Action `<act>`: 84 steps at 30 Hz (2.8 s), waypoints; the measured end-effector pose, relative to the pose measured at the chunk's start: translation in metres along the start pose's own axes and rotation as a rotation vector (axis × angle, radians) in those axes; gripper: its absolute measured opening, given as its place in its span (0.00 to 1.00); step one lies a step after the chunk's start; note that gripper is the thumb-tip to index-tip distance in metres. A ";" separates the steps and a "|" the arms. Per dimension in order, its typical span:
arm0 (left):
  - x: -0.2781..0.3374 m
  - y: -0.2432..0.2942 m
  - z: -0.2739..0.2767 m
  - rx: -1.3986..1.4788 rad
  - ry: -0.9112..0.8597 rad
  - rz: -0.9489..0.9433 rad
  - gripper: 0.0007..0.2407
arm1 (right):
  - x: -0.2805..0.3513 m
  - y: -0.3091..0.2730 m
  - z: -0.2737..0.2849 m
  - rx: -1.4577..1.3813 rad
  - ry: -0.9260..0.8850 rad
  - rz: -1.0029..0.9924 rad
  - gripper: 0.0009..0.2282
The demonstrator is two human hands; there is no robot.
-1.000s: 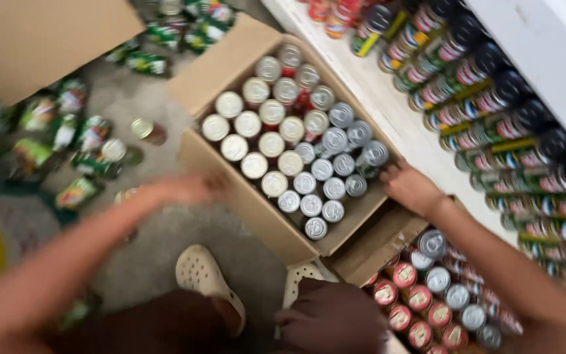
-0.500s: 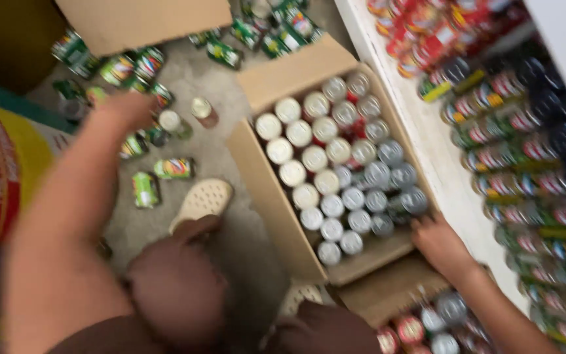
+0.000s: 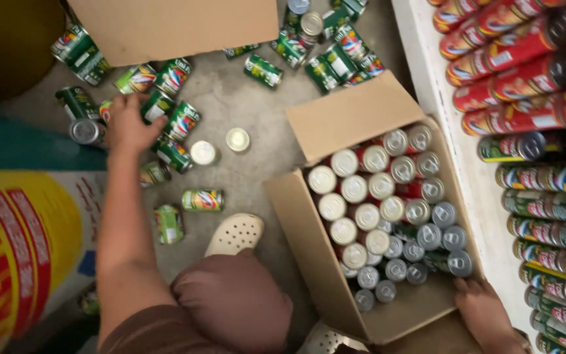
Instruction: Sorting and arranging various canned items into boxes and on a grocery store shelf.
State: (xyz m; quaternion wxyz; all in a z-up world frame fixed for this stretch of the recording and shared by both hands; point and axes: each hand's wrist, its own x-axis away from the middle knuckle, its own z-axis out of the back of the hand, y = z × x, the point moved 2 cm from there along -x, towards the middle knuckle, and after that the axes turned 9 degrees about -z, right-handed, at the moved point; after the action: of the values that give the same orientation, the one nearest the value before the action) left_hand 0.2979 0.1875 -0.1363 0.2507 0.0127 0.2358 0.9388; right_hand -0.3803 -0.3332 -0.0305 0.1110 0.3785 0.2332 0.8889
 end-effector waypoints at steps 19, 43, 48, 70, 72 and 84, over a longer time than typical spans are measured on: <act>-0.073 -0.073 -0.040 0.083 -0.085 0.105 0.32 | 0.040 -0.056 -0.022 -0.899 -0.113 -0.700 0.25; -0.013 0.070 -0.020 -0.311 -0.317 0.093 0.42 | 0.086 -0.020 0.167 -0.979 0.496 -0.578 0.16; -0.016 0.037 -0.061 -0.426 -0.409 0.029 0.36 | 0.096 -0.021 0.160 -0.888 0.335 -0.694 0.21; -0.022 0.429 0.150 0.480 -0.632 -1.139 0.43 | 0.048 -0.037 0.395 -2.102 0.362 0.041 0.41; 0.002 0.475 0.113 0.516 -0.782 -1.076 0.46 | 0.037 -0.033 0.383 -2.241 0.384 -0.065 0.39; 0.080 0.550 -0.104 1.071 -1.567 -0.078 0.20 | 0.004 -0.019 0.131 -2.843 0.030 -0.422 0.26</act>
State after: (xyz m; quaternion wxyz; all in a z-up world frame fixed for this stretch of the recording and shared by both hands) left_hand -0.0422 -0.2397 0.0110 0.3297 0.7442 0.3999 0.4214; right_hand -0.2877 -0.2720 0.0414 0.5129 -0.1015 -0.7840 0.3348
